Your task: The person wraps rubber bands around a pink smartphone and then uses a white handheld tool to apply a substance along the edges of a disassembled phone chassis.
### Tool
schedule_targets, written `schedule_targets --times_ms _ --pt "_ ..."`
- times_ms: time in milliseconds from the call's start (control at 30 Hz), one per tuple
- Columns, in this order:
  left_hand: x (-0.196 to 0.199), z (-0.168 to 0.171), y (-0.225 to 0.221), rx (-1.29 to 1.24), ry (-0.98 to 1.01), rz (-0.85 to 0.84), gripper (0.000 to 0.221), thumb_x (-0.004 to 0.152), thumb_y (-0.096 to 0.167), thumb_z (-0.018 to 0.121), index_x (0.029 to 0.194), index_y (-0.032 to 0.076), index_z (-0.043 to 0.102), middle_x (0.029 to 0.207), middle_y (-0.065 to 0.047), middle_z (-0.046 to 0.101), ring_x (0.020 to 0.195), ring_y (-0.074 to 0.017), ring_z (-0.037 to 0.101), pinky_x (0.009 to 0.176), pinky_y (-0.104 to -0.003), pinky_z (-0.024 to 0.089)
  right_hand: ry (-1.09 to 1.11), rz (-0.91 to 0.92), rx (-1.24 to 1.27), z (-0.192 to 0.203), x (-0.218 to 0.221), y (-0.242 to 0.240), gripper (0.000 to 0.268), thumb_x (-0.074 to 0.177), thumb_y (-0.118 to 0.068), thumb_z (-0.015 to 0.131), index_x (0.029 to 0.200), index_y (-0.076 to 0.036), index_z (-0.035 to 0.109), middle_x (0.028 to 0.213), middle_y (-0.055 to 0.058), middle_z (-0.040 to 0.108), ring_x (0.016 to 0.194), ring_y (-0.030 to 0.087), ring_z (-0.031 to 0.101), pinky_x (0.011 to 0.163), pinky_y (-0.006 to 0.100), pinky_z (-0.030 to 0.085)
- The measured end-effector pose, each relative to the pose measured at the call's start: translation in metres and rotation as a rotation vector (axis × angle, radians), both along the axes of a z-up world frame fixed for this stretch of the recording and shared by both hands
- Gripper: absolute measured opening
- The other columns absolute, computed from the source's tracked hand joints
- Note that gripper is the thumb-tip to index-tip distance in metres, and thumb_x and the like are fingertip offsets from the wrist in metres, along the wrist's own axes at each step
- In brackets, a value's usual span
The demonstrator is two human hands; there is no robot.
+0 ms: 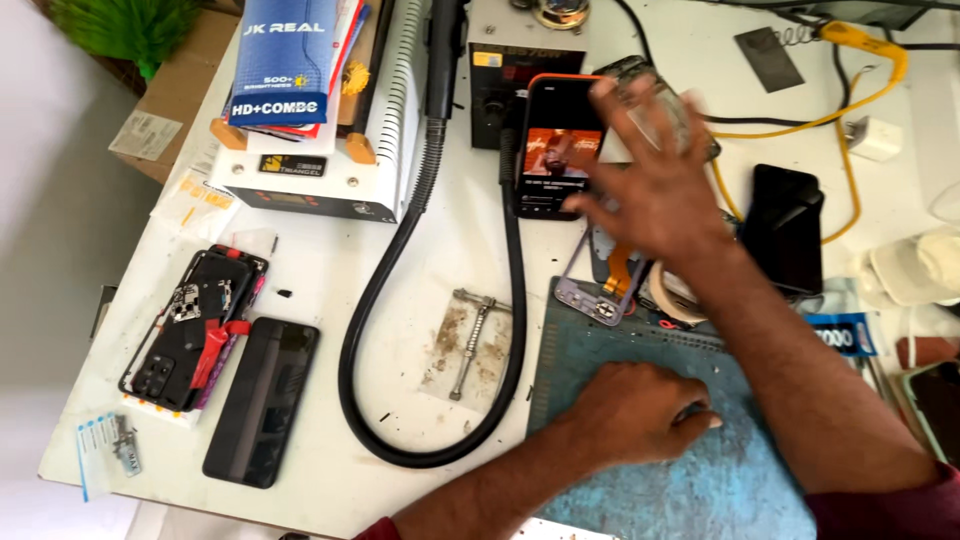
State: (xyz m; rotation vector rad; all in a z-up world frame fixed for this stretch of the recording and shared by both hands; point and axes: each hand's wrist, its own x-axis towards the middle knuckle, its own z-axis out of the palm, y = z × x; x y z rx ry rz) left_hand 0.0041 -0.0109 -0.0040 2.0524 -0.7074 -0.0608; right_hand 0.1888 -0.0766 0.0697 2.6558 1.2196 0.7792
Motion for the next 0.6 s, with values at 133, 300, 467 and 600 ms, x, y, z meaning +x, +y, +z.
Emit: schedule_targets --times_ms 133,300,467,600 --pt "-0.002 -0.003 -0.001 0.011 0.018 -0.006 0.026 0.094 0.037 0.068 0.101 0.014 0.078 0.083 -0.011 0.076 0.076 -0.0308 0.074 0.076 -0.049 0.061 0.171 -0.144 0.546 0.0 0.032 -0.031 0.063 0.103 -0.041 0.07 0.154 -0.01 0.05 0.165 0.03 0.032 0.157 0.043 0.024 0.128 0.064 0.016" --pt "-0.001 -0.001 -0.001 0.039 0.004 -0.021 0.028 0.094 0.039 0.068 0.102 0.014 0.077 0.081 -0.01 0.075 0.073 -0.0303 0.074 0.074 -0.049 0.06 0.313 -0.363 0.458 -0.025 0.074 -0.062 0.09 0.085 -0.037 0.089 0.151 0.007 0.047 0.141 0.032 0.057 0.132 0.047 0.053 0.112 0.055 0.041" --pt "0.0 0.0 -0.001 0.059 0.022 -0.035 0.027 0.093 0.038 0.069 0.102 0.013 0.077 0.076 -0.01 0.074 0.07 -0.0286 0.074 0.072 -0.048 0.061 0.399 -0.425 0.455 -0.034 0.083 -0.067 0.099 0.067 -0.039 0.099 0.142 0.005 0.051 0.113 0.03 0.069 0.102 0.045 0.069 0.089 0.049 0.055" --pt "0.002 0.003 -0.001 0.064 0.06 -0.057 0.026 0.094 0.036 0.07 0.102 0.012 0.076 0.071 -0.01 0.074 0.065 -0.0261 0.073 0.07 -0.045 0.061 0.24 -0.4 0.451 -0.017 0.062 -0.059 0.085 0.076 -0.037 0.096 0.141 0.0 0.056 0.106 0.026 0.073 0.096 0.044 0.07 0.083 0.052 0.056"
